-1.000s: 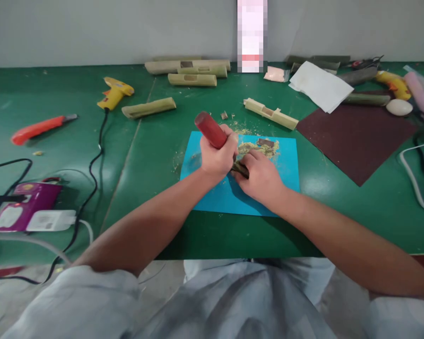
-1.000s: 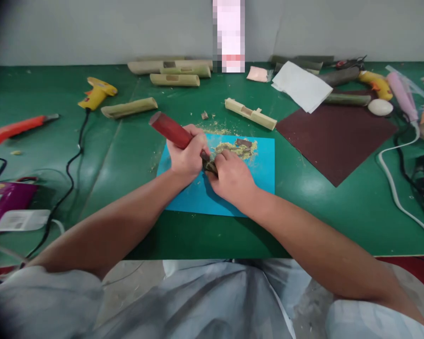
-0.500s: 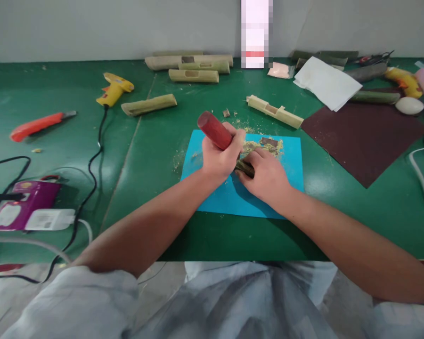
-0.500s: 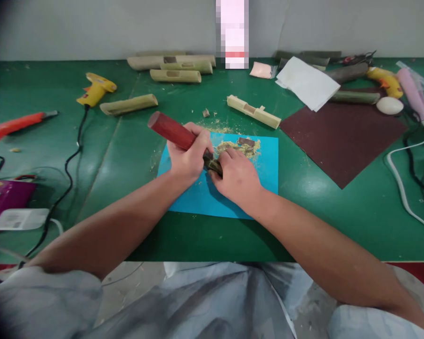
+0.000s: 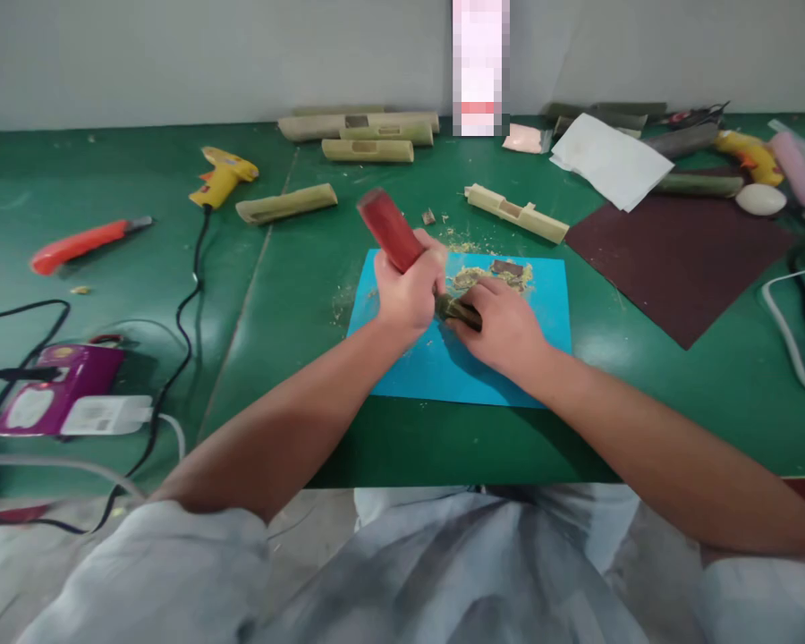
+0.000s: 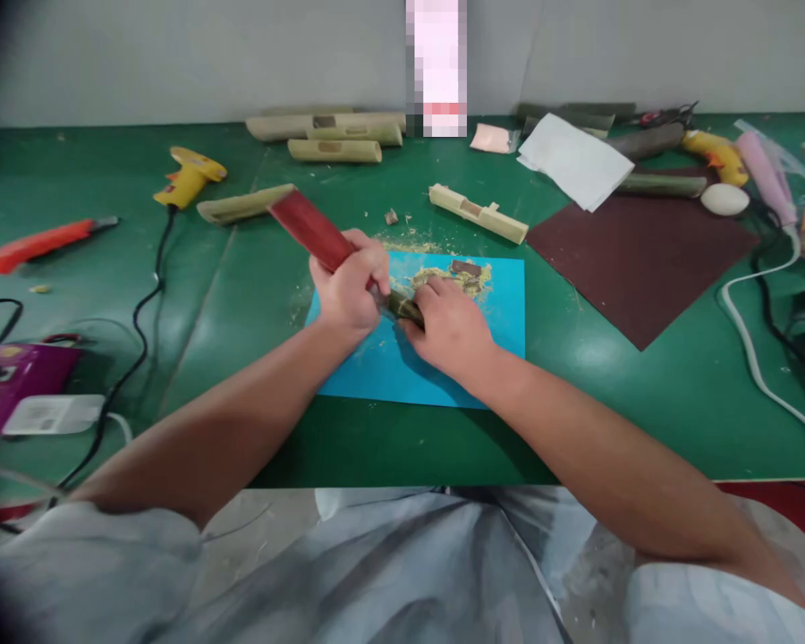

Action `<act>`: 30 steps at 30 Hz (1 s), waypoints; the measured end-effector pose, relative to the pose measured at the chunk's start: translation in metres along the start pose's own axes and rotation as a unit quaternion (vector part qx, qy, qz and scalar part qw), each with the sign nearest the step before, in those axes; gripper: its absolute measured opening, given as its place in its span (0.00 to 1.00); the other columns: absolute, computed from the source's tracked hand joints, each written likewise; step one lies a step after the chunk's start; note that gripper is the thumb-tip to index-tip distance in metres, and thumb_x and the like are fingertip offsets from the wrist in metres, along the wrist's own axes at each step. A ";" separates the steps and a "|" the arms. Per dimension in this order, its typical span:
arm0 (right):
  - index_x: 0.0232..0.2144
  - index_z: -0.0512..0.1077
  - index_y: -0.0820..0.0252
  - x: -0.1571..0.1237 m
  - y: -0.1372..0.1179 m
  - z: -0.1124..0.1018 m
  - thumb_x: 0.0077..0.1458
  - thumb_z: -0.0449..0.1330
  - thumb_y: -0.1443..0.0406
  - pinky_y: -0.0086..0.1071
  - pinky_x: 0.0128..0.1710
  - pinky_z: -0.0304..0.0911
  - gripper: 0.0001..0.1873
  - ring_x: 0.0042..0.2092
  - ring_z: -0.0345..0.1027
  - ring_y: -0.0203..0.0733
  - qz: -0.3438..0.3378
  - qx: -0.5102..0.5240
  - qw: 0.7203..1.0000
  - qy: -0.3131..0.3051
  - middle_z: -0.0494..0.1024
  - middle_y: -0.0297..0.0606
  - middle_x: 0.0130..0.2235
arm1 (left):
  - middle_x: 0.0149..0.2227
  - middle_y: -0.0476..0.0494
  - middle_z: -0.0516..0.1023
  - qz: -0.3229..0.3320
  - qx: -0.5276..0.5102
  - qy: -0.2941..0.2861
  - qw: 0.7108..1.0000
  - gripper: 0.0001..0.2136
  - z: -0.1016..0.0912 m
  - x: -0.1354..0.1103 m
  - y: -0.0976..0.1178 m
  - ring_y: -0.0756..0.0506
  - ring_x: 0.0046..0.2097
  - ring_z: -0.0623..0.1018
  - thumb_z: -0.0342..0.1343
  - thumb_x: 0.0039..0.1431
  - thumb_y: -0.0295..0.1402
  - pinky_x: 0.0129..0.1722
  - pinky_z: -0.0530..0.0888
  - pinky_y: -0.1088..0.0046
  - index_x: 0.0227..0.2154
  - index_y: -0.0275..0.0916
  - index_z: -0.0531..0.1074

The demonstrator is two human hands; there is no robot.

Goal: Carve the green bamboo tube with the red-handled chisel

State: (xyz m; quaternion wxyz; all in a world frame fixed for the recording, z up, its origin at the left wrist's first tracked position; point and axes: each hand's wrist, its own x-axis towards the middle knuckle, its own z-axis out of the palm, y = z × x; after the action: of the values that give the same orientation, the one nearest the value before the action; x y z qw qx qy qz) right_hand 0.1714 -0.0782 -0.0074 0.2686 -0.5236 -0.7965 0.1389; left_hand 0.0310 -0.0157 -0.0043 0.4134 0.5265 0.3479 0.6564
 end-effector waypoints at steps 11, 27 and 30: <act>0.41 0.69 0.52 -0.005 0.008 -0.020 0.55 0.64 0.62 0.45 0.45 0.64 0.10 0.44 0.71 0.50 0.006 0.082 0.992 0.099 0.79 0.40 0.41 | 0.16 0.54 0.61 0.115 0.013 0.056 0.992 0.22 -0.003 0.021 0.048 0.53 0.18 0.63 0.60 0.66 0.35 0.20 0.59 0.68 0.20 0.42 0.56; 0.46 0.68 0.52 -0.009 0.004 -0.025 0.54 0.58 0.63 0.44 0.42 0.68 0.16 0.42 0.73 0.47 -0.025 0.162 0.981 0.101 0.80 0.39 0.42 | 0.18 0.52 0.68 0.093 0.023 -0.034 0.995 0.23 0.011 -0.005 0.066 0.54 0.19 0.66 0.69 0.59 0.46 0.19 0.63 0.68 0.17 0.41 0.67; 0.48 0.68 0.53 -0.009 0.004 -0.025 0.52 0.57 0.64 0.45 0.43 0.68 0.18 0.43 0.74 0.48 -0.037 0.156 0.981 0.106 0.80 0.40 0.44 | 0.19 0.51 0.69 0.084 0.035 -0.037 0.995 0.24 0.010 -0.007 0.066 0.53 0.20 0.68 0.67 0.59 0.51 0.21 0.65 0.69 0.18 0.41 0.66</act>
State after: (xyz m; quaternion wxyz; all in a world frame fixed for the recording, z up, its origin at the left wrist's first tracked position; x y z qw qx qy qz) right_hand 0.1923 -0.0864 0.0086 0.4344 -0.4576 -0.7508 0.1952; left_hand 0.0295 -0.0490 0.0541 0.3508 0.5916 0.3102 0.6563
